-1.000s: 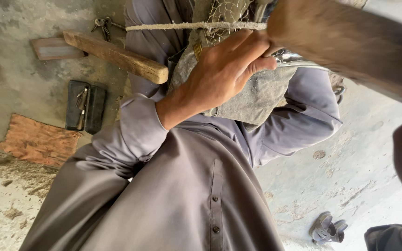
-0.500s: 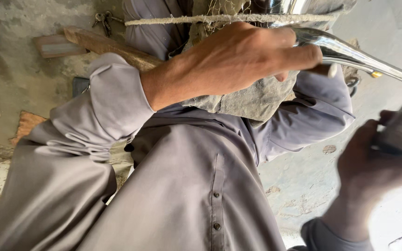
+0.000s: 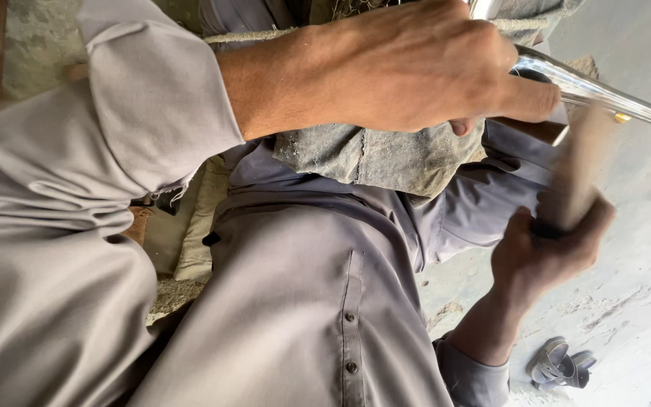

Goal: The person sits on the floor and repeatedly hammers a small metal punch against a polished metal vessel to create a patterned surface. They adjust the punch and vessel position between strikes.

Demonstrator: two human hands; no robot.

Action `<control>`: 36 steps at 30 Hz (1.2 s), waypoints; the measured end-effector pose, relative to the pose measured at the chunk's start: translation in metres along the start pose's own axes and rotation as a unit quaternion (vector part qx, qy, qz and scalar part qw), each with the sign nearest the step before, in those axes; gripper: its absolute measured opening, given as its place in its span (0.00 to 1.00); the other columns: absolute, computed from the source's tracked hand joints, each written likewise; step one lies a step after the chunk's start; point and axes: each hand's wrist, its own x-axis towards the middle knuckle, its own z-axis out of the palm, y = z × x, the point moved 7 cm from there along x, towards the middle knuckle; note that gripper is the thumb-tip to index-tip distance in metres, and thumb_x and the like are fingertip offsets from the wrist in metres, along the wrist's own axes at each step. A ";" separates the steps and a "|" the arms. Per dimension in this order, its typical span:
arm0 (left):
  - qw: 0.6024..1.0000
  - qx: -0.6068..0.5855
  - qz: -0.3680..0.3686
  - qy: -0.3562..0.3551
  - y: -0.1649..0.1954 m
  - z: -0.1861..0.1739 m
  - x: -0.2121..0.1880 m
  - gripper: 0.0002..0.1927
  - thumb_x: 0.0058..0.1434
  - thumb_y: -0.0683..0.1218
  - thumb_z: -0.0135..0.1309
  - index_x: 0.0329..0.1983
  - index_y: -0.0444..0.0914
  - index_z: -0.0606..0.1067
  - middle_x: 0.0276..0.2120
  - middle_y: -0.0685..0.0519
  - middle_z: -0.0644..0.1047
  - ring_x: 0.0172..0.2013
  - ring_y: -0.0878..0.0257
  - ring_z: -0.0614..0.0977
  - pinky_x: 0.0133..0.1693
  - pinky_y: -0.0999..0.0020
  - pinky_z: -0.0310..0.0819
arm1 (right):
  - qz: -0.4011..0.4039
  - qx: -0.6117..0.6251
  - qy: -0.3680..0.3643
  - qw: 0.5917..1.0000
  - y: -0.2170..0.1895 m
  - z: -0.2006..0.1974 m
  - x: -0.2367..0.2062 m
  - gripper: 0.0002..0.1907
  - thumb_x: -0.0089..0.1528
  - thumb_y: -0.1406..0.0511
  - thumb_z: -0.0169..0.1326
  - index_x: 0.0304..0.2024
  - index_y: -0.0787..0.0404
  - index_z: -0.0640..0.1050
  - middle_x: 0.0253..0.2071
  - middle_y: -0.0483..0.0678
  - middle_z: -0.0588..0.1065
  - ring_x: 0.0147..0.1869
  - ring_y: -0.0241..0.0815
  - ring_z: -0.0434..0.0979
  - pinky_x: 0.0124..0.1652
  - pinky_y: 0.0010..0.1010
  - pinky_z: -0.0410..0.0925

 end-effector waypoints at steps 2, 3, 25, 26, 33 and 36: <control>0.999 -0.009 -0.023 -0.024 0.000 0.003 0.006 0.15 0.71 0.41 0.52 0.61 0.43 0.74 0.17 0.56 0.75 0.14 0.71 0.76 0.12 0.75 0.68 | 0.067 0.214 0.023 0.974 0.019 -0.002 -0.009 0.31 0.59 0.79 0.58 0.64 0.72 0.64 0.47 0.56 0.74 0.49 0.49 0.78 0.51 0.41 0.74; 1.000 0.000 -0.019 -0.024 0.002 0.003 0.009 0.15 0.70 0.42 0.52 0.60 0.43 0.74 0.17 0.56 0.74 0.14 0.71 0.76 0.13 0.76 0.70 | 0.065 0.256 0.054 0.963 0.025 -0.003 -0.016 0.34 0.63 0.80 0.59 0.67 0.71 0.60 0.48 0.58 0.74 0.51 0.50 0.78 0.55 0.41 0.75; 0.947 -0.059 -0.208 0.238 0.002 0.013 -0.078 0.18 0.75 0.45 0.60 0.63 0.45 0.67 0.45 0.56 0.74 0.34 0.71 0.78 0.27 0.81 0.75 | -0.294 -0.366 -0.149 0.870 -0.105 -0.053 0.075 0.07 0.71 0.77 0.55 0.51 0.74 0.73 0.43 0.61 0.77 0.38 0.53 0.81 0.36 0.34 0.72; 0.939 -0.059 -0.216 0.262 0.003 0.013 -0.083 0.19 0.75 0.47 0.60 0.64 0.45 0.67 0.47 0.56 0.75 0.35 0.70 0.78 0.28 0.80 0.75 | -0.301 -0.392 -0.154 0.856 -0.117 -0.053 0.078 0.08 0.70 0.77 0.56 0.51 0.74 0.73 0.42 0.60 0.78 0.38 0.53 0.81 0.36 0.34 0.72; 0.900 -0.076 -0.285 0.322 0.015 0.023 -0.097 0.15 0.73 0.49 0.59 0.58 0.42 0.71 0.41 0.56 0.75 0.32 0.69 0.78 0.27 0.77 0.76 | -0.302 -0.328 -0.233 0.864 -0.198 -0.037 0.075 0.19 0.65 0.80 0.53 0.58 0.74 0.69 0.47 0.62 0.73 0.47 0.55 0.80 0.45 0.35 0.74; 0.892 -0.072 -0.289 0.341 0.017 0.019 -0.098 0.13 0.73 0.48 0.59 0.53 0.40 0.71 0.41 0.53 0.75 0.33 0.68 0.78 0.29 0.77 0.79 | -0.289 -0.405 -0.219 0.839 -0.213 -0.032 0.073 0.19 0.61 0.80 0.55 0.54 0.70 0.70 0.42 0.60 0.74 0.41 0.55 0.80 0.41 0.36 0.73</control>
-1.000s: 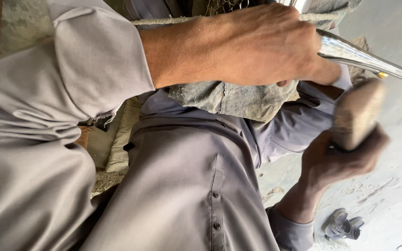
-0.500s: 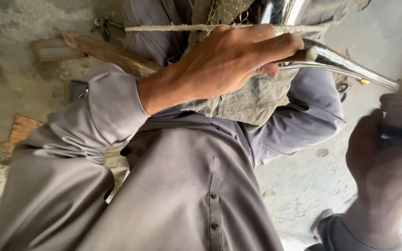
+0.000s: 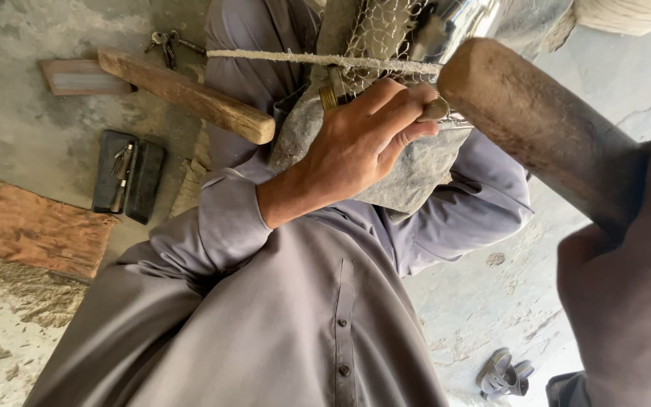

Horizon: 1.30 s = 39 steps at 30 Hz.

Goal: The person sits on the floor and repeatedly hammers a small metal punch against a polished metal vessel to create a patterned surface. They adjust the punch and vessel position between strikes.

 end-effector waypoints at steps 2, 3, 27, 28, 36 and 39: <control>0.999 -0.022 -0.009 0.047 -0.002 -0.007 0.005 0.09 0.73 0.46 0.58 0.49 0.41 0.70 0.44 0.53 0.77 0.35 0.68 0.80 0.32 0.77 0.81 | 0.017 -0.012 -0.004 1.000 -0.002 0.000 0.006 0.18 0.61 0.80 0.55 0.52 0.69 0.70 0.42 0.59 0.74 0.41 0.54 0.80 0.40 0.36 0.73; 0.997 -0.045 -0.021 0.052 -0.007 -0.009 0.009 0.10 0.73 0.45 0.59 0.50 0.39 0.70 0.43 0.54 0.77 0.36 0.68 0.81 0.33 0.78 0.83 | 0.023 0.002 0.000 1.000 -0.003 0.003 0.010 0.17 0.63 0.80 0.54 0.53 0.70 0.70 0.44 0.59 0.74 0.42 0.54 0.80 0.41 0.36 0.73; 0.996 -0.005 0.064 -0.062 0.007 -0.001 0.042 0.17 0.73 0.45 0.56 0.61 0.41 0.67 0.45 0.51 0.79 0.37 0.64 0.82 0.30 0.75 0.79 | -0.070 0.074 0.088 0.991 0.048 -0.003 0.024 0.17 0.68 0.82 0.51 0.58 0.71 0.71 0.49 0.59 0.75 0.47 0.49 0.80 0.46 0.30 0.74; 0.992 0.005 0.055 -0.111 0.003 0.004 0.045 0.17 0.73 0.45 0.57 0.61 0.41 0.67 0.41 0.52 0.79 0.32 0.65 0.80 0.24 0.74 0.75 | -0.035 0.124 0.076 0.989 0.051 0.004 0.021 0.15 0.68 0.82 0.52 0.57 0.71 0.71 0.48 0.58 0.75 0.45 0.48 0.80 0.44 0.30 0.73; 0.945 0.035 0.162 -0.281 0.007 0.031 0.062 0.16 0.73 0.38 0.53 0.59 0.44 0.66 0.33 0.55 0.79 0.28 0.68 0.82 0.18 0.79 0.73 | 0.070 0.025 0.164 0.984 0.037 0.046 -0.024 0.26 0.47 0.80 0.54 0.50 0.70 0.73 0.39 0.57 0.73 0.39 0.53 0.77 0.39 0.41 0.69; 0.931 0.038 0.179 -0.316 0.012 0.039 0.070 0.14 0.74 0.38 0.52 0.59 0.43 0.66 0.32 0.53 0.80 0.27 0.67 0.84 0.18 0.80 0.74 | 0.124 0.150 0.175 0.965 0.037 0.081 -0.047 0.23 0.53 0.78 0.47 0.53 0.68 0.70 0.43 0.55 0.71 0.44 0.52 0.75 0.45 0.40 0.67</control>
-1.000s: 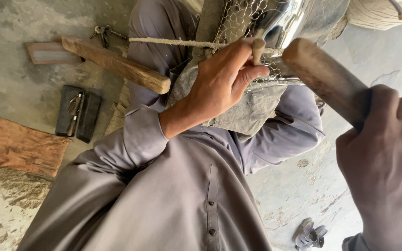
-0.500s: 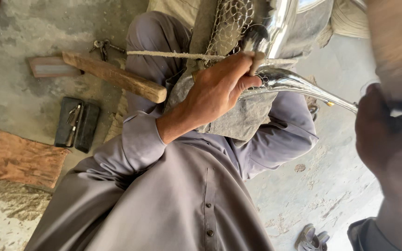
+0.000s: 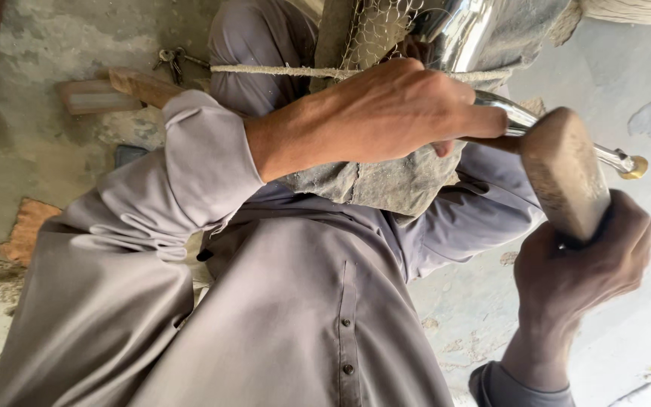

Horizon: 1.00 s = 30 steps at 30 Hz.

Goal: The person sits on the floor and repeatedly hammers a small metal punch against a polished metal vessel to create a patterned surface. They adjust the punch and vessel position between strikes.

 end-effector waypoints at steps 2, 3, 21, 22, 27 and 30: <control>0.999 -0.015 0.025 0.027 -0.001 -0.009 0.006 0.17 0.72 0.36 0.51 0.60 0.41 0.65 0.35 0.50 0.80 0.30 0.67 0.85 0.17 0.84 0.75 | 0.028 -0.007 0.011 1.000 0.014 0.016 -0.019 0.23 0.55 0.77 0.46 0.54 0.67 0.70 0.44 0.54 0.71 0.46 0.52 0.75 0.49 0.41 0.66; 0.999 -0.026 0.022 0.013 -0.004 -0.009 0.009 0.18 0.71 0.37 0.51 0.62 0.41 0.65 0.34 0.51 0.81 0.29 0.65 0.85 0.18 0.81 0.76 | 0.032 -0.052 0.017 0.998 0.020 0.023 -0.028 0.23 0.55 0.77 0.47 0.54 0.67 0.70 0.44 0.54 0.72 0.47 0.53 0.75 0.51 0.43 0.66; 0.985 0.050 0.033 -0.161 0.012 0.010 0.031 0.18 0.75 0.40 0.44 0.66 0.43 0.68 0.20 0.53 0.76 0.16 0.69 0.77 0.15 0.76 0.73 | 0.217 0.291 0.149 0.920 0.032 0.061 -0.044 0.26 0.59 0.81 0.58 0.60 0.73 0.70 0.43 0.59 0.74 0.40 0.50 0.75 0.44 0.40 0.70; 0.989 0.047 0.035 -0.134 0.012 0.008 0.030 0.15 0.75 0.40 0.45 0.63 0.42 0.69 0.20 0.53 0.75 0.15 0.70 0.76 0.14 0.77 0.72 | 0.197 0.401 0.164 0.879 0.033 0.062 -0.040 0.29 0.59 0.81 0.57 0.63 0.74 0.69 0.46 0.58 0.75 0.45 0.49 0.79 0.51 0.38 0.76; 0.999 0.021 -0.003 -0.042 0.000 0.000 0.010 0.11 0.77 0.39 0.49 0.60 0.41 0.68 0.31 0.54 0.77 0.23 0.72 0.79 0.16 0.81 0.71 | 0.148 0.375 0.072 0.912 0.013 0.035 -0.003 0.25 0.59 0.80 0.54 0.59 0.73 0.66 0.45 0.55 0.75 0.46 0.47 0.78 0.48 0.35 0.74; 0.999 0.007 -0.031 0.031 -0.005 -0.004 -0.003 0.19 0.71 0.37 0.51 0.63 0.43 0.66 0.33 0.54 0.78 0.26 0.70 0.81 0.18 0.83 0.72 | 0.041 0.142 0.007 0.989 -0.005 0.000 0.032 0.22 0.54 0.80 0.54 0.52 0.73 0.71 0.41 0.57 0.74 0.39 0.52 0.76 0.43 0.40 0.71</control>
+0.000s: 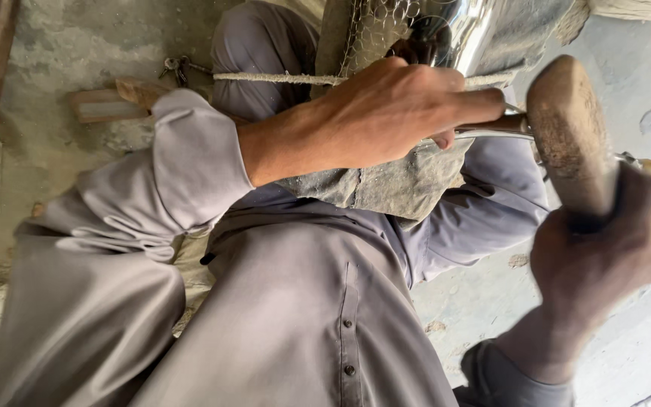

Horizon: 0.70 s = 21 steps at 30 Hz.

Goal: The person sits on the floor and repeatedly hammers a small metal punch against a polished metal vessel to create a patterned surface. They adjust the punch and vessel position between strikes.

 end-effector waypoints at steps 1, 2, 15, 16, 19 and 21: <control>1.000 -0.009 -0.015 0.013 -0.001 0.000 -0.006 0.22 0.70 0.34 0.51 0.64 0.43 0.66 0.34 0.54 0.78 0.27 0.70 0.81 0.17 0.83 0.72 | -0.044 -0.121 -0.027 0.991 -0.009 -0.006 0.008 0.21 0.51 0.81 0.55 0.49 0.74 0.73 0.39 0.59 0.74 0.36 0.54 0.75 0.40 0.42 0.70; 0.999 -0.017 -0.026 0.027 -0.003 -0.002 -0.010 0.24 0.69 0.32 0.51 0.64 0.44 0.66 0.35 0.55 0.78 0.27 0.69 0.82 0.17 0.83 0.72 | -0.038 -0.103 -0.046 0.993 -0.013 -0.010 0.012 0.20 0.54 0.81 0.54 0.49 0.73 0.72 0.40 0.58 0.74 0.37 0.53 0.75 0.41 0.40 0.70; 0.922 -0.118 -0.158 0.333 -0.003 -0.024 -0.060 0.11 0.76 0.47 0.54 0.55 0.40 0.67 0.40 0.53 0.77 0.32 0.67 0.82 0.28 0.78 0.82 | -0.168 -0.335 -0.133 0.918 -0.037 -0.021 0.033 0.18 0.58 0.74 0.56 0.52 0.63 0.74 0.41 0.54 0.74 0.38 0.48 0.74 0.40 0.36 0.67; 0.902 -0.175 -0.184 0.349 -0.010 -0.023 -0.065 0.10 0.77 0.47 0.54 0.52 0.39 0.67 0.38 0.54 0.78 0.32 0.68 0.84 0.29 0.78 0.85 | -0.180 -0.368 -0.135 0.902 -0.040 -0.018 0.033 0.16 0.60 0.73 0.56 0.50 0.61 0.74 0.40 0.52 0.74 0.36 0.46 0.74 0.38 0.35 0.66; 0.883 -0.201 -0.216 0.364 -0.015 -0.019 -0.073 0.11 0.76 0.46 0.56 0.49 0.36 0.66 0.35 0.52 0.78 0.32 0.67 0.84 0.30 0.74 0.86 | -0.213 -0.445 -0.141 0.858 -0.050 -0.009 0.037 0.09 0.64 0.70 0.59 0.45 0.55 0.76 0.35 0.47 0.74 0.32 0.42 0.74 0.34 0.32 0.63; 0.885 -0.174 -0.211 0.377 -0.012 -0.018 -0.074 0.12 0.74 0.45 0.56 0.49 0.34 0.66 0.34 0.49 0.77 0.32 0.64 0.84 0.30 0.72 0.86 | -0.218 -0.476 -0.153 0.838 -0.059 -0.005 0.042 0.09 0.64 0.70 0.60 0.47 0.54 0.78 0.34 0.46 0.75 0.31 0.42 0.75 0.33 0.34 0.65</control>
